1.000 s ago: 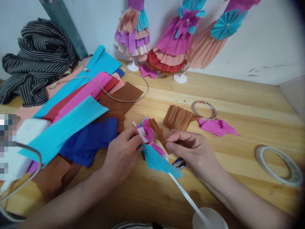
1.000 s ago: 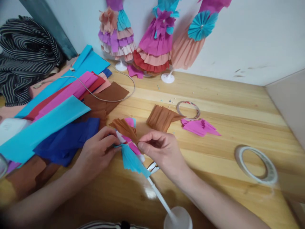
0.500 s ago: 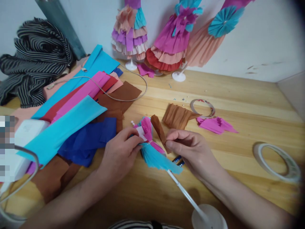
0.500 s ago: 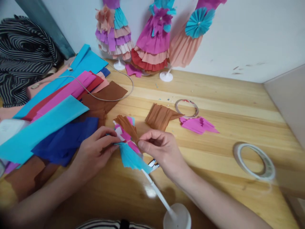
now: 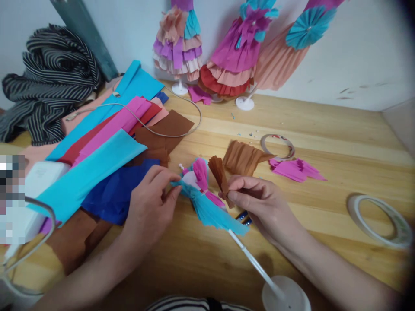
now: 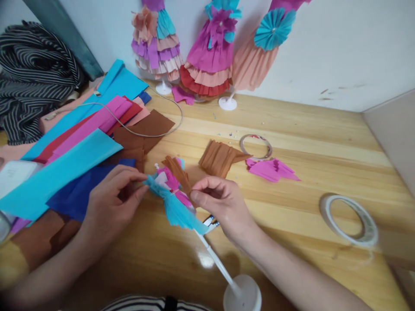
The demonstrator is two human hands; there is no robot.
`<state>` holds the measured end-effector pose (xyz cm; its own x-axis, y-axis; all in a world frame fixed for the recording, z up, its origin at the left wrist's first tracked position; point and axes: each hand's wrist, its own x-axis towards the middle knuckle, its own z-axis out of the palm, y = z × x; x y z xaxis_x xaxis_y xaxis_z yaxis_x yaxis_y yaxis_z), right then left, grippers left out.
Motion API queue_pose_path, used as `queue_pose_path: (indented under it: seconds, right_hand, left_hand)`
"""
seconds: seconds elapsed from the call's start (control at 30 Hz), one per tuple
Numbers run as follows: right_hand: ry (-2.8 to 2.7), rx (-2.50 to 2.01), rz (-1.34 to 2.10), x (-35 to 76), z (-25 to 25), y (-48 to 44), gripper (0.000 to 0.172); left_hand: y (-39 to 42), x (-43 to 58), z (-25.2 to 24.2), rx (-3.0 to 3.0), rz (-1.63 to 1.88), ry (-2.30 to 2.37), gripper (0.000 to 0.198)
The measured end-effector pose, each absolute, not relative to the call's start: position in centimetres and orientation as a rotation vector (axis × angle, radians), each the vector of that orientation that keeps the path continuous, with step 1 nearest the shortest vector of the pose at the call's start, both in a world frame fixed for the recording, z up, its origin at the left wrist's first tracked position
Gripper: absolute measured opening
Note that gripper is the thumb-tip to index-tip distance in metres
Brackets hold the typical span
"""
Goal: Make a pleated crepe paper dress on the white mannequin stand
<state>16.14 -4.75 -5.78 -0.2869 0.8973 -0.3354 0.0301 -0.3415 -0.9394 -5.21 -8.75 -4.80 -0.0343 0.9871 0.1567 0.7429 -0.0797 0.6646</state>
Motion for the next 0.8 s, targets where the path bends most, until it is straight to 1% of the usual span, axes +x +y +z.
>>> queue_pose_path:
  seconds: [0.13, 0.2, 0.37, 0.53, 0.7, 0.8]
  right_hand:
    - [-1.218, -1.297, 1.706, 16.1, -5.6, -4.9, 0.021]
    - [-1.223, -1.287, 1.714, 16.0, -5.4, -5.0, 0.021]
    - [-1.257, -1.254, 1.718, 16.0, -4.9, -5.4, 0.02]
    - [-1.358, -1.198, 1.707, 16.2, -4.8, -5.5, 0.02]
    - [-1.232, -1.247, 1.794, 16.4, -5.5, -5.0, 0.026]
    - [-1.169, -1.259, 1.803, 16.6, -5.9, -4.7, 0.026]
  left_hand:
    - [-9.1, -5.2, -4.8, 1.789, 0.469, 1.733, 0.017]
    - [-9.2, -4.8, -4.9, 1.686, 0.409, 1.672, 0.021]
    - [-9.4, -4.2, -4.9, 1.542, 0.469, 1.542, 0.026]
    - [-9.5, -4.0, -4.8, 1.461, 0.511, 1.444, 0.025]
    - [-9.7, -3.7, -4.9, 1.306, 0.51, 1.376, 0.025]
    - [-10.0, -3.4, -5.6, 1.168, 0.563, 1.306, 0.029]
